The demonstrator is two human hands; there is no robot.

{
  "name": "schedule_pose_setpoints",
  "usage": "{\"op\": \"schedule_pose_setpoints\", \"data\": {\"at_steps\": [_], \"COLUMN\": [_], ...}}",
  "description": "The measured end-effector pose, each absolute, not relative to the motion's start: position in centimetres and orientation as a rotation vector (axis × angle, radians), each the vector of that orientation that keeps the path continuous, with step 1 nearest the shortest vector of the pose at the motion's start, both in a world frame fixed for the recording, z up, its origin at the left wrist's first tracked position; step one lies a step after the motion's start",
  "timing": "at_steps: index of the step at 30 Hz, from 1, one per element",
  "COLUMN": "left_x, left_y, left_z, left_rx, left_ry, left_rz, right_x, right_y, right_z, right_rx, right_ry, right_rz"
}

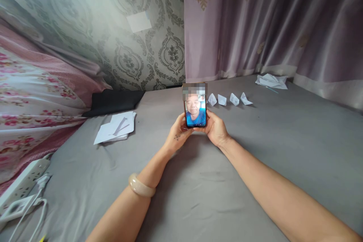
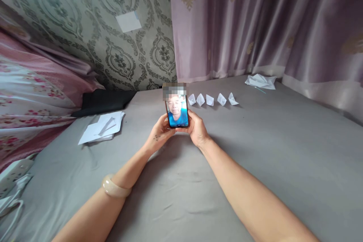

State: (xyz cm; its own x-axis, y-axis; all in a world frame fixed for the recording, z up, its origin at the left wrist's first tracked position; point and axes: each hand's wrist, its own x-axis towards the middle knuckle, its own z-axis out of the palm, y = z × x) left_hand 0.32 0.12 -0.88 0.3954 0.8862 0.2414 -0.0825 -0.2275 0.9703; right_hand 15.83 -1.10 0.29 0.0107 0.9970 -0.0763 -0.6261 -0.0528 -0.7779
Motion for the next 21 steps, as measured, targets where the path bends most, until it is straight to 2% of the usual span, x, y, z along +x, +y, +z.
{"op": "schedule_pose_setpoints", "data": {"at_steps": [21], "left_x": [-0.2], "left_y": [0.9], "left_z": [-2.2], "left_rx": [1.529], "left_ry": [0.742], "left_rz": [1.088], "right_x": [15.6], "right_y": [-1.0], "right_z": [0.0], "right_rx": [-0.933], "right_ry": [-0.804], "right_rz": [1.353]}}
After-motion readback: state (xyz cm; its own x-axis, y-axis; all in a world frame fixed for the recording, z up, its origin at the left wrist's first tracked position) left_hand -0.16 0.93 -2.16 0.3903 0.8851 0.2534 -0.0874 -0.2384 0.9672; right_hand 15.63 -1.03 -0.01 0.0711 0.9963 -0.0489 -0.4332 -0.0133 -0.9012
